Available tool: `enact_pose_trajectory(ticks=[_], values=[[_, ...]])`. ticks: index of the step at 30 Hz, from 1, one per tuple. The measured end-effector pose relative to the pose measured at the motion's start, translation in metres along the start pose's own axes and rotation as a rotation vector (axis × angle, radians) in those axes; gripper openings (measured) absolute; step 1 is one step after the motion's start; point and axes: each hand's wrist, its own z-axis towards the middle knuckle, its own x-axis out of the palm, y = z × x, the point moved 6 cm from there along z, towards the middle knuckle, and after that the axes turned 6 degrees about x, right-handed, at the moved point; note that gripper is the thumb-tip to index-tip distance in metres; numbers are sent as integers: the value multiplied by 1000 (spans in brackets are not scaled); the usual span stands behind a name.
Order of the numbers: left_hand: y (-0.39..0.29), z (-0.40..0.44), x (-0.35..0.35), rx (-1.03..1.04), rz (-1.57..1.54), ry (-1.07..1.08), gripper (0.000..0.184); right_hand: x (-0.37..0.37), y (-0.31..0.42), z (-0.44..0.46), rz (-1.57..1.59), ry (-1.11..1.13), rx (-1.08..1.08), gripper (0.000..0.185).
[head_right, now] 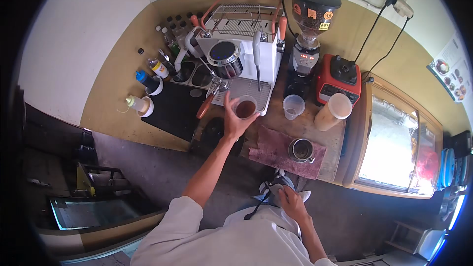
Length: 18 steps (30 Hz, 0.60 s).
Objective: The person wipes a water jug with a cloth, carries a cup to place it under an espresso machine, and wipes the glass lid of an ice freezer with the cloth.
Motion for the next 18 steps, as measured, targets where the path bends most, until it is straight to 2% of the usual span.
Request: enact_pose_trajectory(ticks=[2, 5, 9, 12, 15, 17, 18], values=[[1, 11, -11, -34, 68, -49, 131, 0, 8, 9, -5, 6, -76, 20], [-1, 30, -19, -26, 23, -142, 134, -1, 20, 26, 34, 82, -98, 20], [13, 47, -24, -14, 147, -188, 136, -3, 26, 48, 25, 150, -114, 22], [21, 58, -23, -82, 124, -201, 140, -7, 35, 60, 0, 243, -61, 26], [44, 62, -17, -148, -55, -184, 140, -5, 32, 72, -2, 283, -65, 25], [43, 69, -14, -35, -69, -206, 141, 2, 29, 81, -31, 309, -109, 23], [54, 69, -11, -44, -125, -218, 139, 5, 27, 86, -49, 319, -132, 22]])
